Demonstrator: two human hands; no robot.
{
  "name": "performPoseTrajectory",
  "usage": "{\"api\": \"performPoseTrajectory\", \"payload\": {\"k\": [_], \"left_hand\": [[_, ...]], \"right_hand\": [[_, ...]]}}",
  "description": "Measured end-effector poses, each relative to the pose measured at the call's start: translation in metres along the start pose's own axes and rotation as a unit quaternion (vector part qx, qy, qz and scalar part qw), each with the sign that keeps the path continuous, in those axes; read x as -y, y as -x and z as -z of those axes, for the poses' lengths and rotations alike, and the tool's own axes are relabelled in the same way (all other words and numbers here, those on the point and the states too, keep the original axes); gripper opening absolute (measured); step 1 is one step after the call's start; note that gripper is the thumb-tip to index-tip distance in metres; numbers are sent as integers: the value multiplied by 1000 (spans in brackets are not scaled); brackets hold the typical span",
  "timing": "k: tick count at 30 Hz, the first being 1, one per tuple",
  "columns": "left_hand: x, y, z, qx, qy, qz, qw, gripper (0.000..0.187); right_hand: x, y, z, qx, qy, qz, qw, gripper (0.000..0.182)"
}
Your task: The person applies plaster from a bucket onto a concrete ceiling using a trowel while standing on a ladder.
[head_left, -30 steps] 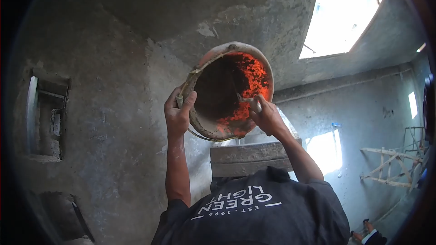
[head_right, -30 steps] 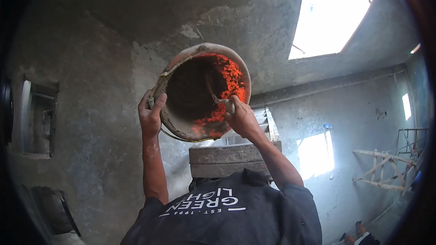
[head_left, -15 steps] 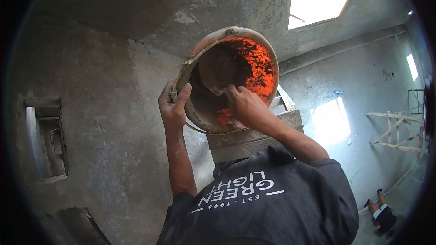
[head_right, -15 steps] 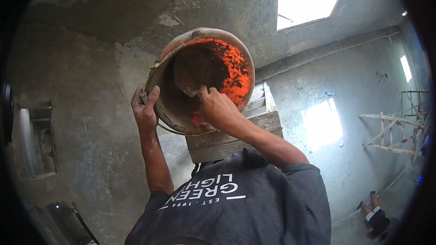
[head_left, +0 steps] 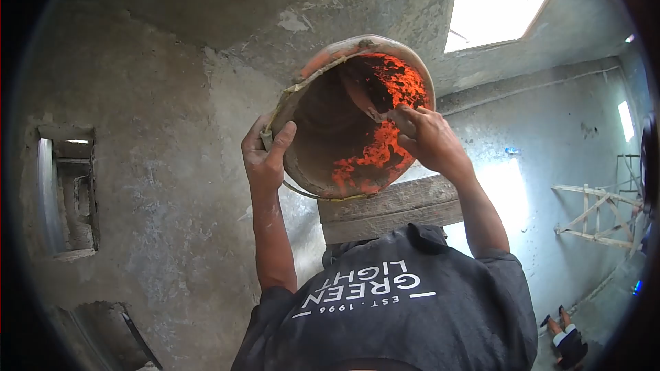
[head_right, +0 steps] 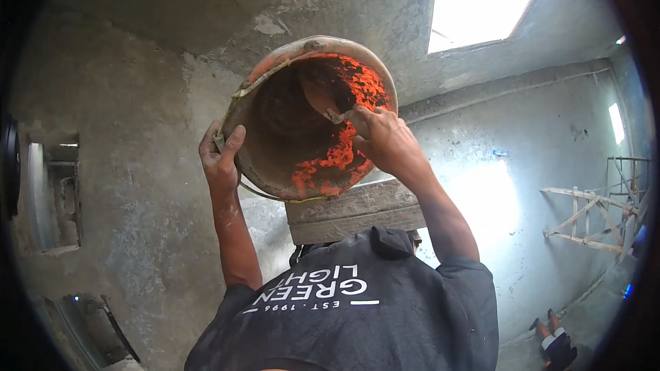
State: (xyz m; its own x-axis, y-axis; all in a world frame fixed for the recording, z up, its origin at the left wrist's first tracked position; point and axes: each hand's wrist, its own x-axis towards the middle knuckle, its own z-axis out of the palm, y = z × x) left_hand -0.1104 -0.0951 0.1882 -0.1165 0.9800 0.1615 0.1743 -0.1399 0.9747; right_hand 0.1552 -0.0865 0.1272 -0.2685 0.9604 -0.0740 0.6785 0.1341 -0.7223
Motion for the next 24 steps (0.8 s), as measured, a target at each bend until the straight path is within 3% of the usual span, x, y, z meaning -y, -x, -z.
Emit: {"api": "performPoseTrajectory", "payload": {"k": [4, 6, 7, 11, 13, 14, 16, 24], "left_hand": [[0, -2, 6, 33, -25, -15, 999, 26], [-5, -2, 4, 30, -21, -11, 999, 26], [-7, -2, 4, 29, -17, -7, 999, 25], [-1, 0, 7, 5, -11, -13, 1000, 25], [2, 1, 11, 16, -15, -26, 999, 25], [2, 3, 11, 13, -15, -24, 1000, 25], [-3, 3, 8, 16, -29, -41, 999, 26], [-13, 8, 5, 43, -112, -112, 986, 27]], "right_hand": [[5, 4, -28, -26, -16, 37, 999, 37], [6, 11, -37, 12, -42, 103, 994, 37], [7, 11, -40, 106, -64, 47, 991, 35], [11, 20, -18, 132, -29, 71, 988, 37], [9, 24, -5, 113, -66, -16, 991, 41], [9, 26, -3, 116, -65, -16, 991, 41], [8, 28, 2, 46, -42, -94, 994, 46], [-8, 21, -42, 9, -123, -137, 983, 52]]}}
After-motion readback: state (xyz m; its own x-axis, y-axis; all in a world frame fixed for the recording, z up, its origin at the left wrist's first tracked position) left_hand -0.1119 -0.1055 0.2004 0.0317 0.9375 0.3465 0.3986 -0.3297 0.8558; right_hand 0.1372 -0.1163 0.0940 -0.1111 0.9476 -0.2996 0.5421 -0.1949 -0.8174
